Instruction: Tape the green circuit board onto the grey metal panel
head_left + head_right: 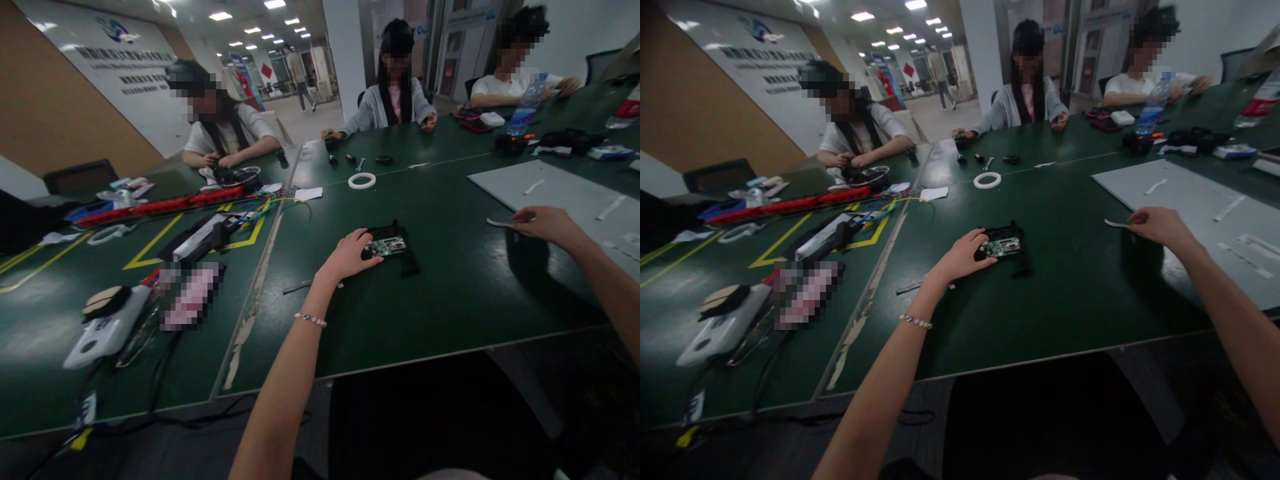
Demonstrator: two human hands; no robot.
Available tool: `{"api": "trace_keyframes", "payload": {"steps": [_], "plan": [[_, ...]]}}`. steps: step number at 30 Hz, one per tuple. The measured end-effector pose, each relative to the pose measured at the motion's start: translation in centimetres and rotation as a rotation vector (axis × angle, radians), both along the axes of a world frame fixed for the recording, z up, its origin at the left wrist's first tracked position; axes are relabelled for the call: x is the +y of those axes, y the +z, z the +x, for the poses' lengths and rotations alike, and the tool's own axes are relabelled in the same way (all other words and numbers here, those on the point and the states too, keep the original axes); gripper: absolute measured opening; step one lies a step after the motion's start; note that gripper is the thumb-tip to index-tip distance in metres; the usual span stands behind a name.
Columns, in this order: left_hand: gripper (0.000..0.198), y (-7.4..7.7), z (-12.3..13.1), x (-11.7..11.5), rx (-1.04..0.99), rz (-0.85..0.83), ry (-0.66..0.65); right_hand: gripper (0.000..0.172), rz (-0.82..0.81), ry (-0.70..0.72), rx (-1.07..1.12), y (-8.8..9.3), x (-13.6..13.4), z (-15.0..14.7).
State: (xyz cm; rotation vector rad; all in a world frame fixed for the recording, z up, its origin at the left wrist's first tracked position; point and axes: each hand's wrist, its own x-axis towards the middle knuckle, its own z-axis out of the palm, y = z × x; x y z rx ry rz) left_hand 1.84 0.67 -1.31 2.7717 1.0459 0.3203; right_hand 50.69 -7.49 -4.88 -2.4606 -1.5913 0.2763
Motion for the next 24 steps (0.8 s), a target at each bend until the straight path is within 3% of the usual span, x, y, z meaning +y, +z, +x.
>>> {"api": "trace_keyframes", "payload": {"steps": [8, 11, 13, 15, 18, 22, 24], "plan": [[0.059, 0.0, -0.1, 0.0, 0.022, 0.009, -0.012, 0.025, -0.016, 0.004, 0.065, 0.5, 0.0, -0.8], [0.057, 0.1, -0.1, -0.1, 0.022, 0.024, -0.022, 0.023, 0.064, 0.023, 0.13, 0.9, -0.3, -2.6], [0.056, 0.1, 0.0, -0.1, 0.023, 0.03, -0.025, 0.023, 0.168, 0.072, 0.304, 1.4, -0.5, -5.7], [0.055, 0.1, 0.0, -0.1, 0.022, 0.03, -0.026, 0.027, 0.261, 0.208, 0.629, 2.3, -0.7, -10.1], [0.055, -0.2, 0.1, -0.1, 0.009, 0.035, -0.024, 0.036, 0.164, 0.411, 0.98, 4.1, -1.2, -18.3], [0.051, -0.7, 0.1, 0.2, -0.008, 0.06, -0.042, 0.029, 0.056, 0.657, 1.065, 5.8, -1.7, -27.6], [0.044, -1.0, -0.1, 0.5, 0.008, 0.065, -0.055, 0.025, 0.161, 0.766, 0.966, 6.2, -1.9, -30.8]]}}
